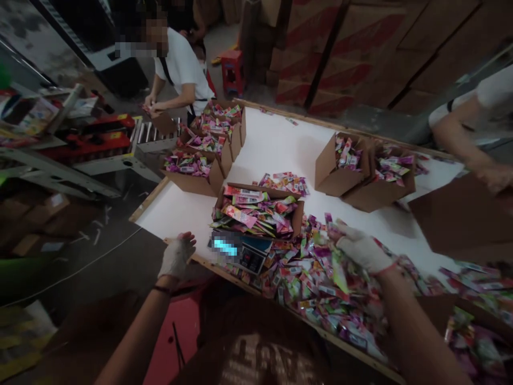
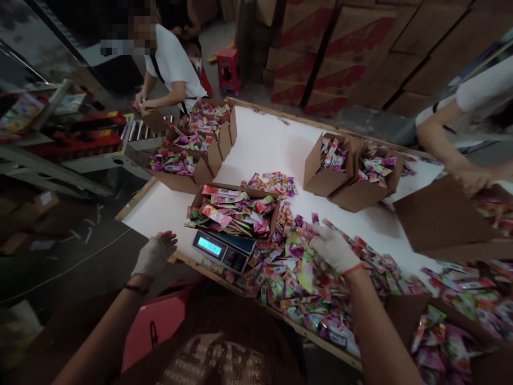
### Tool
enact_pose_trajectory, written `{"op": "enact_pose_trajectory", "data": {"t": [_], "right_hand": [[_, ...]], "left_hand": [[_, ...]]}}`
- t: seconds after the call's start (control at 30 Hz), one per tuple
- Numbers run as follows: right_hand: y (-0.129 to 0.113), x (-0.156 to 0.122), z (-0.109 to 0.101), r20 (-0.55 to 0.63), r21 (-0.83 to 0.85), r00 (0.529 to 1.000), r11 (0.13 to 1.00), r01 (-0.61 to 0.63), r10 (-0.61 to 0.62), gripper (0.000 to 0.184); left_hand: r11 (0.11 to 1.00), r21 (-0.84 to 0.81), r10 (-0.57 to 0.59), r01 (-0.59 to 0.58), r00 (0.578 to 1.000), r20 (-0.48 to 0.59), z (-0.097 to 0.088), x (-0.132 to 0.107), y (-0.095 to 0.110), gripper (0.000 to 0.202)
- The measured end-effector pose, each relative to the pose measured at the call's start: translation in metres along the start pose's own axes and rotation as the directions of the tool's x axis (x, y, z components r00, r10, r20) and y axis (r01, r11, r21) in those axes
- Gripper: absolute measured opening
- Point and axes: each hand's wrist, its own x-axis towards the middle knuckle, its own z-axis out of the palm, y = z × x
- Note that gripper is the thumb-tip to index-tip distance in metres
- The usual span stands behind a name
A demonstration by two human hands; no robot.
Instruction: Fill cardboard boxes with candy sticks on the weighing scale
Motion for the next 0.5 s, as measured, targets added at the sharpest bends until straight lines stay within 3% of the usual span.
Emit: {"op": "enact_pose_trajectory", "data": {"t": [0.1,0.2,0.33,0.43,0.5], "right_hand": [[0.027,-0.019,0.014,-0.005,-0.142,0.987,0.977,-0.157,0.158,0.024],[0.005,-0.025,0.007,-0.110,-0.144,0.994,0.989,-0.042,0.026,0.022],[-0.085,-0.010,-0.006,-0.130,-0.111,0.964,0.969,0.219,-0.233,0.030],[-0.160,0.012,0.000,-0.019,-0.163,0.953,0.941,0.295,-0.302,0.031],[-0.193,0.026,0.008,0.054,-0.190,0.945,0.926,0.326,-0.322,0.024]], "left_hand": [[0.999,0.008,0.041,-0.041,0.998,0.038,0.015,0.007,0.000,0.020],[0.996,0.010,0.086,-0.087,0.992,0.087,0.030,0.013,0.003,0.019],[0.993,0.026,0.108,-0.112,0.987,0.120,0.045,0.013,0.007,0.011],[0.990,0.024,0.133,-0.138,0.980,0.149,0.045,0.009,0.005,0.010],[0.990,0.016,0.137,-0.141,0.979,0.149,0.038,0.007,0.002,0.011]]}}
